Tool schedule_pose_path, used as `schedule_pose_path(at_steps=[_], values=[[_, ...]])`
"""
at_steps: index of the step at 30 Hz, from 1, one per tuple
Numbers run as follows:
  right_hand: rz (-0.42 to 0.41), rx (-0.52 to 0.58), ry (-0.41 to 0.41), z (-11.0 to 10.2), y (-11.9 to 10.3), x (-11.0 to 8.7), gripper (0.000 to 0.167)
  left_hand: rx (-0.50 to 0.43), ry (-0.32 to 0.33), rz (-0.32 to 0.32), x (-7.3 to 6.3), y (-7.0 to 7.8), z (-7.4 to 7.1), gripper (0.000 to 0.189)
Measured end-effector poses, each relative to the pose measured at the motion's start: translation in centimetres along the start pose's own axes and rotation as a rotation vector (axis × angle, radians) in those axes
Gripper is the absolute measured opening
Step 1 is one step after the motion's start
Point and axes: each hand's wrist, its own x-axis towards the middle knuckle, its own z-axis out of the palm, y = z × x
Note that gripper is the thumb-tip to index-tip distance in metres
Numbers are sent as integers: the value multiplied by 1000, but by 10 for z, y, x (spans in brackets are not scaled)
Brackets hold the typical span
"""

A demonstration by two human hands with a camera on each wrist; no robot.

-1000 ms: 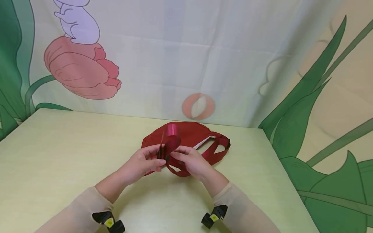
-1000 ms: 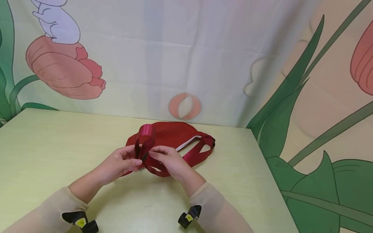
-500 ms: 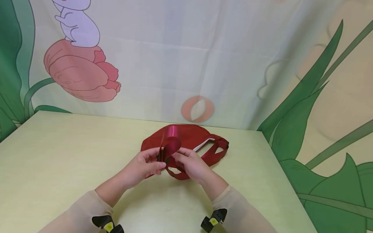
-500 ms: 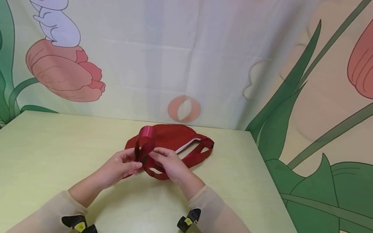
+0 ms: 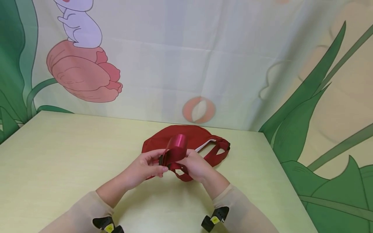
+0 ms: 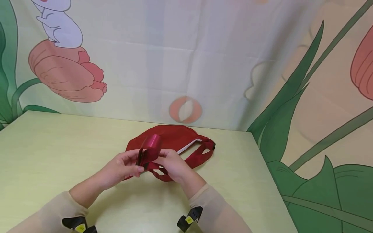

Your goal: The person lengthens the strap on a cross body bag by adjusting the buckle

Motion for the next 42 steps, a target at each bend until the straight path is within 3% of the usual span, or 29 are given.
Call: schedule_pose_path(at_steps=[5, 9, 17, 25, 32, 37, 42], values=[[7, 39, -14, -2, -2, -1, 26, -1, -32, 12, -1, 0, -3, 60], [-40, 47, -41, -3, -4, -2, 17, 2, -55, 18, -2, 0, -5, 57], [22, 72, -40, 0, -8, -3, 27, -39, -51, -44, -4, 1, -1, 47], [14, 85, -22, 2, -11, -2, 15, -53, -101, -60, -3, 2, -7, 48], [30, 42, -14, -1, -8, -3, 17, -182, -129, -103, -4, -1, -15, 21], [5, -15, -57, -2, -7, -2, 21, -115, -105, -101, -5, 1, -16, 24], [-24, 46, -88, -3, -7, -6, 13, -82, -84, -123, -5, 5, -15, 19]])
